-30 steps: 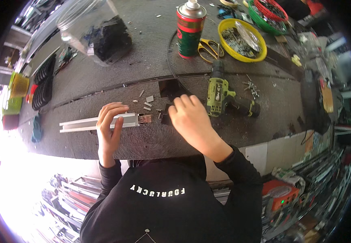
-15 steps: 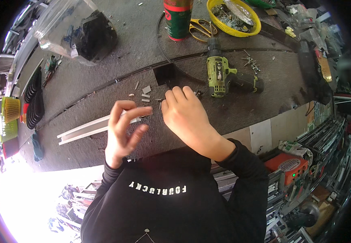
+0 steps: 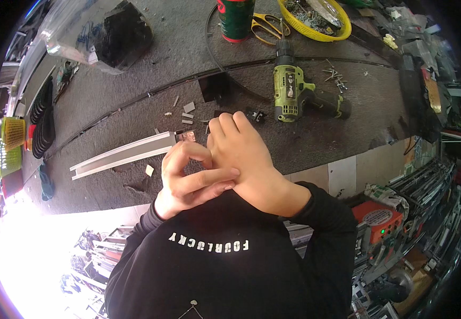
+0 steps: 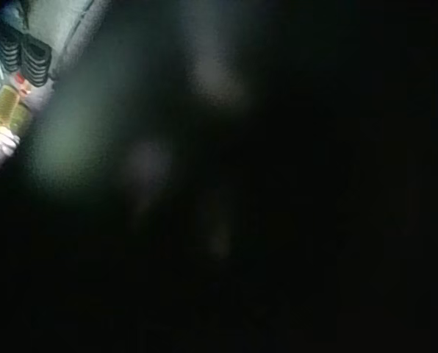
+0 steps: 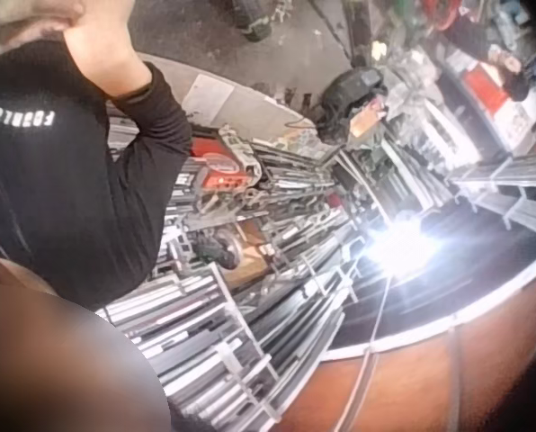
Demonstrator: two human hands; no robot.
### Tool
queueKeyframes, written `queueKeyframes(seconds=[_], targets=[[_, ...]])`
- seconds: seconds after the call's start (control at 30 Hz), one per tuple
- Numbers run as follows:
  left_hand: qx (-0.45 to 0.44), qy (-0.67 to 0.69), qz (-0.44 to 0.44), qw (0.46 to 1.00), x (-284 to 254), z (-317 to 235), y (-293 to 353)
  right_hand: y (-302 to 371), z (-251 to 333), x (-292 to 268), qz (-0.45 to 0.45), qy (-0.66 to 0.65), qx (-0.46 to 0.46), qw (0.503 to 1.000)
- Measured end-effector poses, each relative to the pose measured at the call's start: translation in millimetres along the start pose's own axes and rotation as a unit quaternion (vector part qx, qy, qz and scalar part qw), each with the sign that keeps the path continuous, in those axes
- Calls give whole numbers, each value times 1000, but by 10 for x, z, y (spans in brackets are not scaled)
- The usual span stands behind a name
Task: The person retrieves a black plastic component from a clear container, then uses a cordless drill to fasten it to a white aluminum profile. The person also uses a screwdriver to adjust the assembly and places the finished piece on the workbench.
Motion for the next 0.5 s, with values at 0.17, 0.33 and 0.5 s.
queueKeyframes(seconds=[0.17,0.33,0.5], targets=[[15,-10,-17,1000,-17,-26,2,-22,-10,-31,-13,12,3,1000],[15,-13,-17,1000,-17,-30,9,-23,8,-45,-7,14,-7,1000],[15,-11,-27,999,-36,-40,-1,-15,14,-11,-3,7,-8,1000]])
Point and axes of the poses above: each hand's wrist, its own y-axis away from the middle knuckle, its own x-axis out of the palm, z = x × y, the point moved 10 cm from there along -y, towards the middle knuckle, and after that the axes turned 3 degrees about x, right-handed, at the moved point
